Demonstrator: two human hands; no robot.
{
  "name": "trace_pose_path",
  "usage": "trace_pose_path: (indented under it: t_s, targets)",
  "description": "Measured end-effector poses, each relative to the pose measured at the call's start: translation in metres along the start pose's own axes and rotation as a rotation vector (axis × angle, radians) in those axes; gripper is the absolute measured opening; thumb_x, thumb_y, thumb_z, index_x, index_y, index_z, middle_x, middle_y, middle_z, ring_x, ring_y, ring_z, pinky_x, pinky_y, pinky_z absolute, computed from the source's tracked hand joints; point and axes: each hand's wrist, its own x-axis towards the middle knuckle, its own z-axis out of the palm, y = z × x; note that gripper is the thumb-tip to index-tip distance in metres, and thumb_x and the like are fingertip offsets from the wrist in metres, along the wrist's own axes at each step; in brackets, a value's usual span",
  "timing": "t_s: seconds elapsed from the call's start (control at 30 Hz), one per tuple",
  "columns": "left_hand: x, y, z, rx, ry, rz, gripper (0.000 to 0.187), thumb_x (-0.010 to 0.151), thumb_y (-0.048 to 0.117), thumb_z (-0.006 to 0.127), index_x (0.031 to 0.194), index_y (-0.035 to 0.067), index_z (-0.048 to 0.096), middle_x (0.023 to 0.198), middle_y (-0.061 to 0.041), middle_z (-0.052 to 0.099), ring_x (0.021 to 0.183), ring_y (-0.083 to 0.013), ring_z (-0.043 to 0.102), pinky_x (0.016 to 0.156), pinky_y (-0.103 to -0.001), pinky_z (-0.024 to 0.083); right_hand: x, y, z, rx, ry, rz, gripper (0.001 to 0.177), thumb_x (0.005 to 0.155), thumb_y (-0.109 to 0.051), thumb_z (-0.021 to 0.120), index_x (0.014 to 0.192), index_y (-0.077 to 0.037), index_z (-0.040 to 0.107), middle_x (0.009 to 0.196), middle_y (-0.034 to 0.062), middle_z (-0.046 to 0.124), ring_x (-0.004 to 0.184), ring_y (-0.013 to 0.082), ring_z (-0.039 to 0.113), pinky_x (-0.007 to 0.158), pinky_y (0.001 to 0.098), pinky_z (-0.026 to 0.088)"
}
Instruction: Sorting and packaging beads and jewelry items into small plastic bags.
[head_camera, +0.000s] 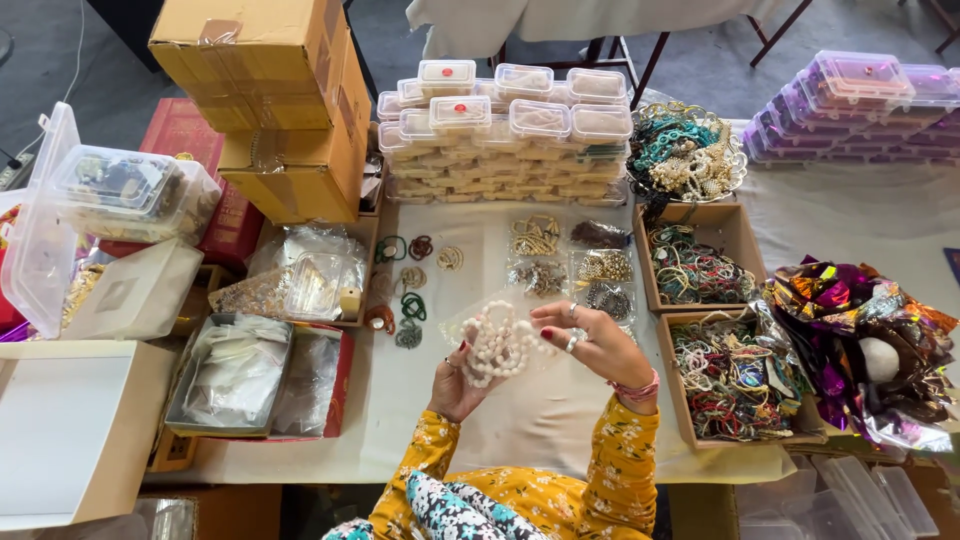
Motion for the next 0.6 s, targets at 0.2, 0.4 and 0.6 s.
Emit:
trace_pose_path:
  t_s: [0.2, 0.4, 0.6]
  targets:
    - [0.0, -0.004, 0.013, 0.014, -0.038, 0.018, 0.07, 0.096, 0.024, 0.065, 0.16, 0.02, 0.037, 0.16, -0.011, 0.043, 0.144, -0.0312, 0.045, 0.12, -0.053, 0.036, 0.003, -0.025, 0.004, 0.093, -0.176, -0.028, 0.047, 0.093, -0.016, 0.07, 0.137, -0.004, 0.057, 0.13, 0.0073, 0.069, 0.115, 0.0146, 0.069, 0.097, 0.03, 0.055]
    - [0.0, -0.001, 0.036, 0.042, -0.026, 0.096, 0.075, 0.094, 0.027, 0.069, 0.16, 0.026, 0.035, 0.161, -0.011, 0.041, 0.147, -0.0302, 0.041, 0.123, -0.05, 0.033, 0.002, -0.028, 0.004, -0.176, 0.047, -0.26, 0.041, 0.089, -0.018, 0.078, 0.126, -0.004, 0.067, 0.125, 0.0082, 0.072, 0.121, 0.0222, 0.065, 0.109, 0.0384, 0.047]
    - [0.0, -0.005, 0.058, 0.021, -0.103, 0.157, 0.078, 0.092, 0.038, 0.07, 0.159, 0.025, 0.031, 0.164, -0.016, 0.037, 0.149, -0.0328, 0.04, 0.122, -0.049, 0.033, 0.004, -0.024, 0.012, -0.377, 0.042, -0.177, 0.029, 0.081, -0.023, 0.084, 0.106, -0.013, 0.075, 0.119, 0.0006, 0.076, 0.12, 0.0198, 0.068, 0.122, 0.0579, 0.021]
